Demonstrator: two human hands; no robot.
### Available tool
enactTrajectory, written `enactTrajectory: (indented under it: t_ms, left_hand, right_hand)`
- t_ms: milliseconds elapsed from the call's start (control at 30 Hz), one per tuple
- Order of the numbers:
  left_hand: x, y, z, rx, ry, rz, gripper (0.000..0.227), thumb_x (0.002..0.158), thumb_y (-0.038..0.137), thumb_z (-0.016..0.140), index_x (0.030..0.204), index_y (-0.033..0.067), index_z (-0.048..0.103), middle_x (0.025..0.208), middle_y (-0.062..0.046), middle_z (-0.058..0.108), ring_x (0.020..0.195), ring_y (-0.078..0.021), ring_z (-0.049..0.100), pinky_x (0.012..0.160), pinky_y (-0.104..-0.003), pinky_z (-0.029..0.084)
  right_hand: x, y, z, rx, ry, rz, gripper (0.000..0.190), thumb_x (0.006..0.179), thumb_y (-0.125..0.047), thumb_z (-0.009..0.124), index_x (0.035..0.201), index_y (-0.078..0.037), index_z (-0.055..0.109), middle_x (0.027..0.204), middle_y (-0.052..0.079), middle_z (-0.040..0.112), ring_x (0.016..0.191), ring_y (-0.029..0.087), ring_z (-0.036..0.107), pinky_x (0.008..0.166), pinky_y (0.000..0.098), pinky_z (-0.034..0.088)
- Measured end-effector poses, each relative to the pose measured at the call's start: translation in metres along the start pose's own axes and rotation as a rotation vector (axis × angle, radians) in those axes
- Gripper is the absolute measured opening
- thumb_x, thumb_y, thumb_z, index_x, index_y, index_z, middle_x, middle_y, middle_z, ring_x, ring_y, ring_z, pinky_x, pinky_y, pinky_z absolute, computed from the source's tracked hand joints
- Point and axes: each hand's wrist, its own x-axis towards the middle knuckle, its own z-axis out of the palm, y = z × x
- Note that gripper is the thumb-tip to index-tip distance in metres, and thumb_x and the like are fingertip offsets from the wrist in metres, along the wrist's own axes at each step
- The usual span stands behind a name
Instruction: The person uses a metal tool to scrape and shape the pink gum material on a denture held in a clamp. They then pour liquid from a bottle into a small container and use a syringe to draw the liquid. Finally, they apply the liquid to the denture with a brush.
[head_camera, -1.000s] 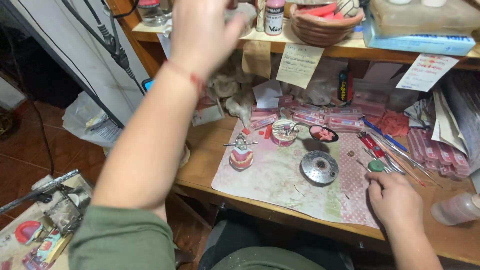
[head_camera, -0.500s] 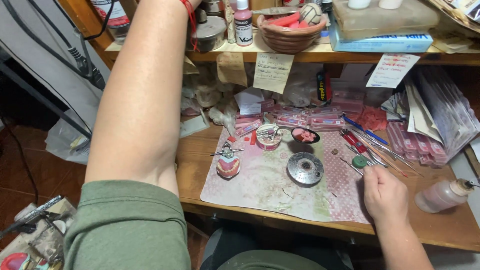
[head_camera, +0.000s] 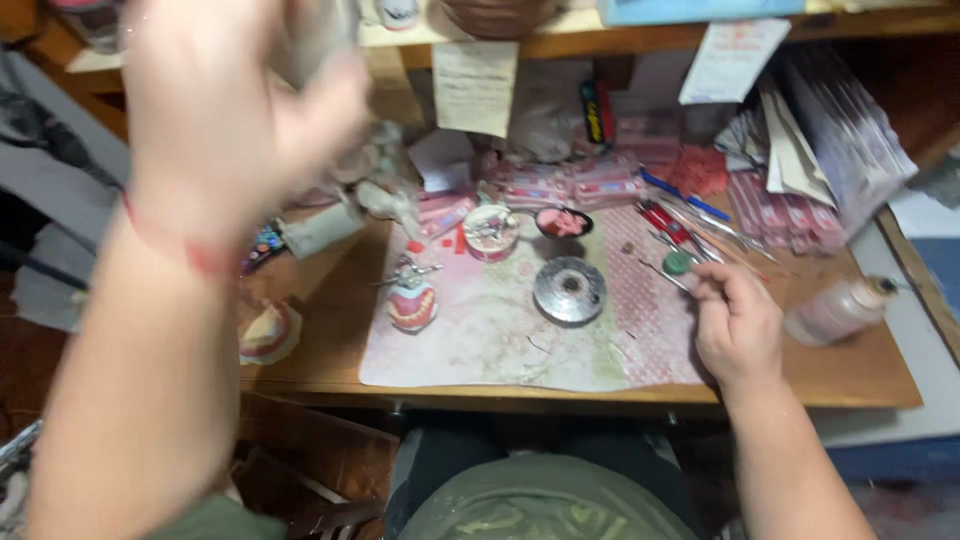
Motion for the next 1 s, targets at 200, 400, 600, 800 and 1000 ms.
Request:
enactTrajectory:
  t_ms: [200, 400, 600, 800, 1000]
  left_hand:
    - [-0.077, 0.171, 0.045, -0.698, -0.206, 0.056, 0.014, 0.093, 0.011, 0.064, 0.091, 0.0041, 0.052, 0.114, -0.022, 0.063, 0.103, -0.0407, 0.062, 0.089, -0.048, 0.054]
    - [-0.130, 0.239, 0.122, -0.643, -0.155, 0.065, 0.019, 0.098, 0.032, 0.057, 0.092, 0.0142, 0.060, 0.118, -0.010, 0.066, 0.117, -0.0321, 0.067, 0.083, -0.036, 0.059]
    - [-0.134, 0.217, 0.116, -0.700, -0.149, -0.107, 0.026, 0.095, 0.033, 0.068, 0.089, 0.0085, 0.062, 0.120, -0.015, 0.067, 0.117, -0.0393, 0.067, 0.093, -0.044, 0.057]
    - [-0.157, 0.200, 0.107, -0.630, -0.200, -0.398, 0.033, 0.082, 0.024, 0.082, 0.096, 0.0062, 0.058, 0.125, -0.017, 0.069, 0.115, -0.0334, 0.066, 0.100, -0.041, 0.051]
    - [-0.164, 0.206, 0.114, -0.699, -0.168, -0.460, 0.040, 0.080, 0.018, 0.082, 0.108, 0.0047, 0.057, 0.125, -0.017, 0.068, 0.118, -0.0319, 0.066, 0.107, -0.040, 0.049]
  right_hand:
    - [-0.045, -0.022, 0.012, 0.399, -0.249, 0.134, 0.042, 0.100, -0.026, 0.060, 0.137, -0.007, 0.056, 0.111, 0.009, 0.070, 0.090, 0.017, 0.069, 0.080, 0.0295, 0.058]
    - [-0.058, -0.080, 0.019, 0.515, -0.180, -0.049, 0.031, 0.079, -0.018, 0.085, 0.107, -0.007, 0.077, 0.088, 0.009, 0.072, 0.077, 0.021, 0.068, 0.068, 0.0322, 0.056]
    - [-0.043, -0.010, -0.013, 0.225, 0.067, 0.017, 0.015, 0.082, -0.015, 0.084, 0.089, -0.010, 0.071, 0.086, 0.007, 0.072, 0.076, 0.026, 0.066, 0.072, 0.0362, 0.050]
    - [-0.030, -0.004, -0.018, -0.303, -0.035, -0.127, 0.007, 0.079, -0.010, 0.068, 0.084, -0.015, 0.068, 0.082, -0.002, 0.071, 0.083, 0.025, 0.062, 0.085, 0.0391, 0.048]
    - [-0.027, -0.023, -0.053, -0.035, 0.172, -0.316, 0.007, 0.093, -0.009, 0.072, 0.093, -0.002, 0.074, 0.092, 0.012, 0.072, 0.082, 0.028, 0.066, 0.081, 0.0424, 0.050]
